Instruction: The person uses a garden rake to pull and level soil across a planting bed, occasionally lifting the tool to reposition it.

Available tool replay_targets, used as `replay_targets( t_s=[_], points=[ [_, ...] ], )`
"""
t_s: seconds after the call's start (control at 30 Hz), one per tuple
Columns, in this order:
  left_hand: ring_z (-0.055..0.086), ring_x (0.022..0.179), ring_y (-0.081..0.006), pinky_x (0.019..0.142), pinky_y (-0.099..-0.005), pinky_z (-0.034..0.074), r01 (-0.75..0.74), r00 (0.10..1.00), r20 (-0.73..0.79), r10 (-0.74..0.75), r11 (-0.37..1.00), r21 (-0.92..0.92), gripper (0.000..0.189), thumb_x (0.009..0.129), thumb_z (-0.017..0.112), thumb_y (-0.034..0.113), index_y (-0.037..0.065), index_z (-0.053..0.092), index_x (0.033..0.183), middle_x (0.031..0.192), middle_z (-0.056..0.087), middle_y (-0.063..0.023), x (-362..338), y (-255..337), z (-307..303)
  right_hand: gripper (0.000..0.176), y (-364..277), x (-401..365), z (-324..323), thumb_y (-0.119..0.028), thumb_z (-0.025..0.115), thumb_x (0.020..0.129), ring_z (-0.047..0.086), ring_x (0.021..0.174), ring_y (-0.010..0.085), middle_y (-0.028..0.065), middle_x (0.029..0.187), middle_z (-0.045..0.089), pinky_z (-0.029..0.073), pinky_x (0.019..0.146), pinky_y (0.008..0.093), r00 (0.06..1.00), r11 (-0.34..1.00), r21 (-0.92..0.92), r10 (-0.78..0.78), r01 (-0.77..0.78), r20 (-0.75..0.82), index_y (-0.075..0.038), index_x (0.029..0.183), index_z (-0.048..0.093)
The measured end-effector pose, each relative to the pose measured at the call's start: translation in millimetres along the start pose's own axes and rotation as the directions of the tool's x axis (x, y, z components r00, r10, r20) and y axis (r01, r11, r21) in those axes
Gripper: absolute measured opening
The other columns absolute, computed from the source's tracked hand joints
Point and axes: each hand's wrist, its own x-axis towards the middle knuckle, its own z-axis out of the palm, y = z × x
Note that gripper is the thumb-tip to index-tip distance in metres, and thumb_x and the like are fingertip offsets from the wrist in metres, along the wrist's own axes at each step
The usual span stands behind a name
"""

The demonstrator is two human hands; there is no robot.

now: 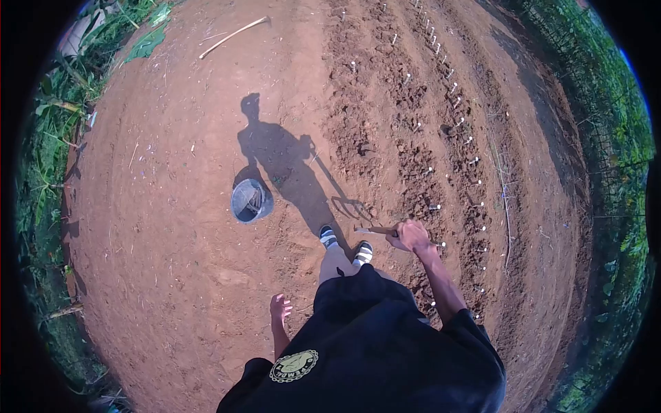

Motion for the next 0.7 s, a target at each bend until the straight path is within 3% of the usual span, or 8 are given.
replay_targets(
  t_s=[0.07,0.13,0.23,0.3,0.43,0.6,0.63,0.7],
  points=[
    [0.062,0.077,-0.0283,0.065,-0.0411,0.049,0.151,0.979,0.127,-0.162,0.984,0.091,0.033,0.090,0.042,0.028,0.017,0.040,0.121,0.105,0.059,-0.0143,15,-8,12,0.038,5,4,-35,-0.043,0.055,0.073,0.060,0.064,0.0282,0.0141,0.064,0.061,0.047,0.070,0.0384,1.000,1.000,-0.002,0.015,-0.015,0.013,-0.007,0.079,0.066],
    [0.062,0.077,-0.0302,0.073,-0.0475,0.047,0.199,0.953,0.197,-0.229,0.967,0.160,0.035,0.090,0.042,0.030,0.017,0.038,0.122,0.105,0.058,-0.0128,25,-13,23,0.033,0,-2,-75,-0.037,0.059,0.070,0.058,0.053,0.0271,0.0127,0.056,0.059,0.048,0.064,0.0365,0.951,0.994,-0.062,-0.105,0.091,-0.291,-0.005,0.079,0.067],
    [0.061,0.073,-0.0283,0.068,-0.0461,0.048,0.212,0.947,0.230,-0.223,0.975,0.068,0.039,0.088,0.046,0.029,0.018,0.036,0.123,0.100,0.058,-0.0118,47,-25,33,0.028,-30,-17,-161,-0.030,0.061,0.068,0.056,0.046,0.0240,0.0105,0.053,0.058,0.048,0.055,0.0354,0.980,0.995,0.011,-0.098,0.101,-0.175,-0.005,0.078,0.068],
    [0.060,0.069,-0.0257,0.062,-0.0444,0.050,0.157,0.981,0.103,-0.165,0.984,0.080,0.042,0.085,0.050,0.027,0.018,0.036,0.123,0.099,0.056,-0.0111,54,-11,45,0.026,-61,-30,-226,-0.024,0.059,0.067,0.051,0.040,0.0207,0.0073,0.048,0.055,0.045,0.047,0.0336,0.996,0.993,0.100,-0.060,0.067,-0.068,-0.002,0.077,0.068],
    [0.060,0.069,-0.0241,0.057,-0.0395,0.050,0.137,0.989,0.051,-0.139,0.990,0.034,0.043,0.084,0.052,0.024,0.018,0.034,0.123,0.100,0.056,-0.0114,65,28,45,0.021,-80,-39,-280,-0.018,0.056,0.068,0.047,0.036,0.0179,0.0079,0.043,0.049,0.041,0.042,0.0326,0.990,0.987,0.117,-0.099,0.111,-0.105,0.001,0.068,0.064],
    [0.059,0.068,-0.0217,0.049,-0.0329,0.049,0.026,1.000,-0.012,-0.027,0.995,-0.097,0.045,0.085,0.051,0.019,0.019,0.031,0.126,0.105,0.053,-0.0122,68,67,20,0.019,-81,2,-275,-0.014,0.052,0.066,0.044,0.034,0.0173,0.0085,0.040,0.046,0.041,0.040,0.0325,0.988,0.996,0.071,-0.047,0.058,-0.149,0.001,0.061,0.062],
    [0.058,0.068,-0.0204,0.051,-0.0324,0.049,0.026,1.000,0.005,-0.026,0.996,-0.080,0.047,0.085,0.050,0.020,0.020,0.030,0.127,0.108,0.050,-0.0130,64,73,10,0.023,-73,22,-257,-0.017,0.053,0.067,0.048,0.033,0.0184,0.0085,0.044,0.053,0.045,0.039,0.0314,0.994,0.999,0.031,-0.034,0.037,-0.104,-0.004,0.078,0.069],
    [0.057,0.067,-0.0198,0.052,-0.0316,0.049,0.060,0.997,-0.036,-0.064,0.992,-0.116,0.048,0.085,0.050,0.020,0.020,0.029,0.128,0.108,0.049,-0.0134,62,70,-6,0.031,-56,77,-200,-0.027,0.049,0.071,0.052,0.036,0.0189,0.0103,0.046,0.054,0.046,0.043,0.0324,0.999,0.999,-0.015,0.030,-0.030,-0.010,-0.003,0.075,0.068]
  ],
)
